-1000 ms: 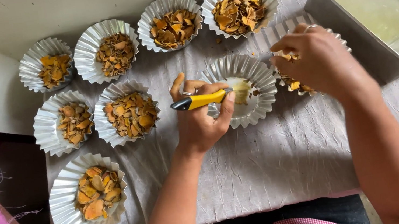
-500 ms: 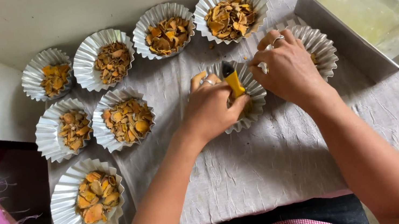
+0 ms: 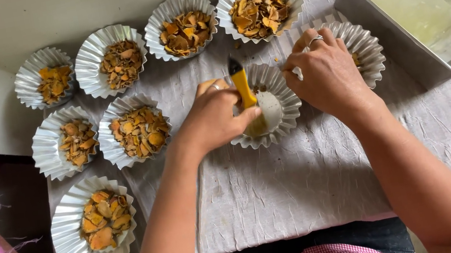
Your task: Placing dried tea leaves or petals into foil molds and applying a liquid binder with a brush.
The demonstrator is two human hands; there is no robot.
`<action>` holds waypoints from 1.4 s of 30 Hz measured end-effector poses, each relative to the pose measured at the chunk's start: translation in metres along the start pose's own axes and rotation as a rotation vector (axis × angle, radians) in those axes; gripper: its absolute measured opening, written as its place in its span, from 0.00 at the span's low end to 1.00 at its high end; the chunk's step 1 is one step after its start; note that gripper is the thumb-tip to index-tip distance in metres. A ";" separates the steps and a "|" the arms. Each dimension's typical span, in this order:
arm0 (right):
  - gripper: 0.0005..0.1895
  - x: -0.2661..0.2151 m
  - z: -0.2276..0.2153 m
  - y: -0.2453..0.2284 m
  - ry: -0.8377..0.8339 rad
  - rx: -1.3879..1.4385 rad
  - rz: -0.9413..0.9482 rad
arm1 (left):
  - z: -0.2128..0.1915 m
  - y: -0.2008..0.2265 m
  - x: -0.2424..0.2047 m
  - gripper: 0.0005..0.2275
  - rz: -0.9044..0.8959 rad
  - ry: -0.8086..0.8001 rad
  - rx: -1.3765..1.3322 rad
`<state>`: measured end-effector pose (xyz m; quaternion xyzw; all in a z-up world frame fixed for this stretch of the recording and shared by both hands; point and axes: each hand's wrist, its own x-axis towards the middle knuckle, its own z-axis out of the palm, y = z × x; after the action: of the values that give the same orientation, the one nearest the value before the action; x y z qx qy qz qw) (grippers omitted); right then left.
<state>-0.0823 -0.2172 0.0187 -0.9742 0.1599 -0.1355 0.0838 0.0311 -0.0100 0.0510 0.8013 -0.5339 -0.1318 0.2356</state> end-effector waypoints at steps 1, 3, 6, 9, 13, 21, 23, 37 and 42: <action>0.07 -0.001 0.000 0.000 0.002 -0.002 -0.009 | 0.000 -0.002 0.003 0.16 -0.003 0.008 0.000; 0.08 -0.001 0.000 0.000 0.015 0.005 -0.010 | -0.002 -0.005 0.010 0.17 0.014 0.186 0.101; 0.08 -0.002 0.001 0.001 -0.002 -0.006 -0.001 | -0.019 0.005 0.002 0.15 -0.022 0.143 0.069; 0.08 -0.001 0.004 0.002 -0.002 -0.026 -0.008 | -0.039 0.019 -0.009 0.16 -0.100 0.033 0.240; 0.08 0.000 0.000 -0.002 -0.007 -0.065 -0.003 | 0.000 0.006 0.014 0.11 -0.100 0.095 0.435; 0.09 -0.002 -0.002 -0.001 -0.004 -0.043 -0.019 | 0.042 -0.010 0.037 0.12 -0.043 0.375 0.487; 0.09 -0.002 -0.005 -0.001 0.019 -0.021 -0.023 | 0.033 -0.003 0.028 0.11 0.001 0.480 0.483; 0.15 -0.009 0.036 -0.046 -0.303 0.126 -0.056 | 0.043 -0.023 -0.006 0.16 -0.218 0.830 -0.339; 0.23 0.006 0.048 -0.052 -0.222 0.109 -0.111 | 0.045 -0.025 -0.007 0.16 -0.291 0.834 -0.385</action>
<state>-0.0477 -0.1648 -0.0144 -0.9845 0.0882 -0.0398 0.1460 0.0276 -0.0062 -0.0002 0.7941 -0.2421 0.0727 0.5527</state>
